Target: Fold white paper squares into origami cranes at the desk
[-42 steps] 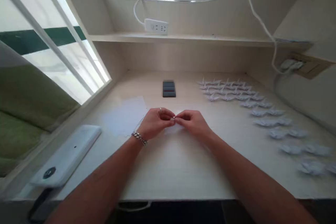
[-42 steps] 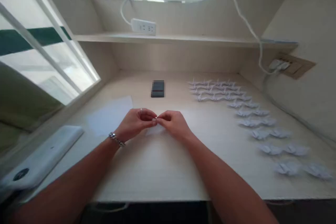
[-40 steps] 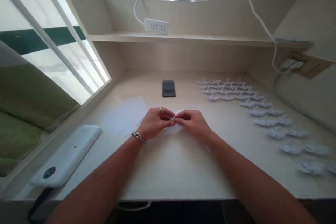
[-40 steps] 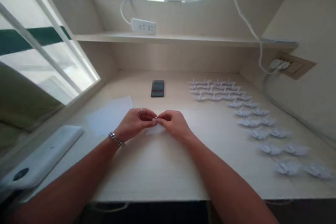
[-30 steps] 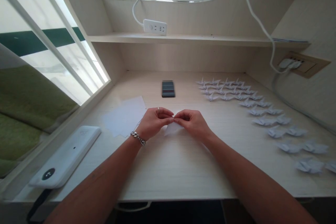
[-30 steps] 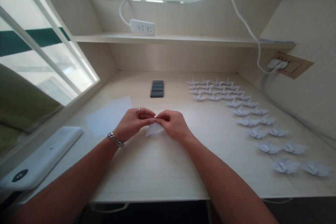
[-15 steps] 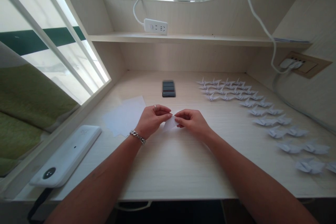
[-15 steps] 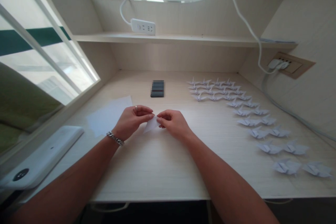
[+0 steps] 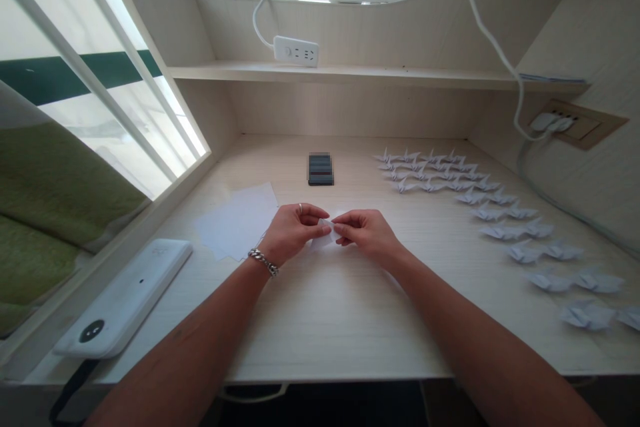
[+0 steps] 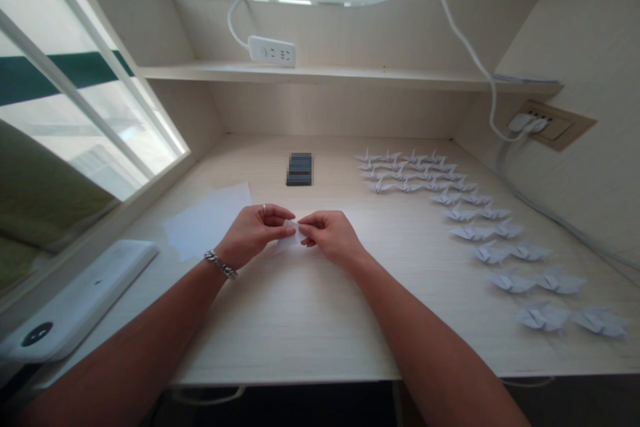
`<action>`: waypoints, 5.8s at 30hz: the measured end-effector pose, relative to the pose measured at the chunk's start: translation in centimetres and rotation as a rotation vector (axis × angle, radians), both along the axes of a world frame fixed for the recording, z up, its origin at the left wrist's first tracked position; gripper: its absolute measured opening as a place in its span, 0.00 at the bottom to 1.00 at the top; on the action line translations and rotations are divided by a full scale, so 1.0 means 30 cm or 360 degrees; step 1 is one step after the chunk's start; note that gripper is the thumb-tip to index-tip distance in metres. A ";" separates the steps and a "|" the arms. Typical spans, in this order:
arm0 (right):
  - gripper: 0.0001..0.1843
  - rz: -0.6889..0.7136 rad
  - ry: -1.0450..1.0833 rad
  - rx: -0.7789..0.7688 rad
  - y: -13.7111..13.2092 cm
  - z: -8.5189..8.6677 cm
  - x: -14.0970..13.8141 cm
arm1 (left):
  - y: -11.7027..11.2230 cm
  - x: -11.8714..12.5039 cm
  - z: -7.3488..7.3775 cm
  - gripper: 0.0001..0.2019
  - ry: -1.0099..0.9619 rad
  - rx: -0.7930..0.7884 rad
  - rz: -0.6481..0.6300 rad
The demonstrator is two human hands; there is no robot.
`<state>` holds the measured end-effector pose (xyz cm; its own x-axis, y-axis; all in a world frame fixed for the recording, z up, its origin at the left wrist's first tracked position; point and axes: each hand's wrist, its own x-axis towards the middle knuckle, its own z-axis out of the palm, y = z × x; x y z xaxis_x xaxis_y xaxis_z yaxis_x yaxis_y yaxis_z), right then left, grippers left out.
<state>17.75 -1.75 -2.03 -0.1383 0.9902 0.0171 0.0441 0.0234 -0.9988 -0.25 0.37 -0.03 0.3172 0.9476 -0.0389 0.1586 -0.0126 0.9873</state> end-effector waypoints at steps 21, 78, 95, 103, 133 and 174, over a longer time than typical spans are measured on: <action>0.20 -0.0035 0.0052 0.0178 -0.002 -0.012 0.005 | 0.007 -0.010 0.007 0.15 -0.0085 0.0124 0.0136; 0.12 0.0080 -0.0227 0.0044 0.002 0.012 0.020 | 0.002 -0.016 0.018 0.14 0.0204 0.0277 0.0125; 0.13 0.0113 -0.0200 -0.0058 -0.006 0.011 0.009 | -0.009 0.002 0.016 0.13 0.0174 0.0266 0.0038; 0.13 0.0064 -0.0114 -0.0038 -0.009 0.013 -0.002 | -0.002 0.001 0.015 0.14 -0.0177 0.0086 0.0128; 0.12 0.0039 -0.0206 0.0159 -0.008 -0.001 -0.009 | -0.011 0.018 0.009 0.15 -0.0111 0.0146 0.0104; 0.13 0.0121 0.0083 -0.0075 -0.006 0.026 0.004 | -0.004 0.013 0.007 0.16 -0.0339 0.0050 0.0086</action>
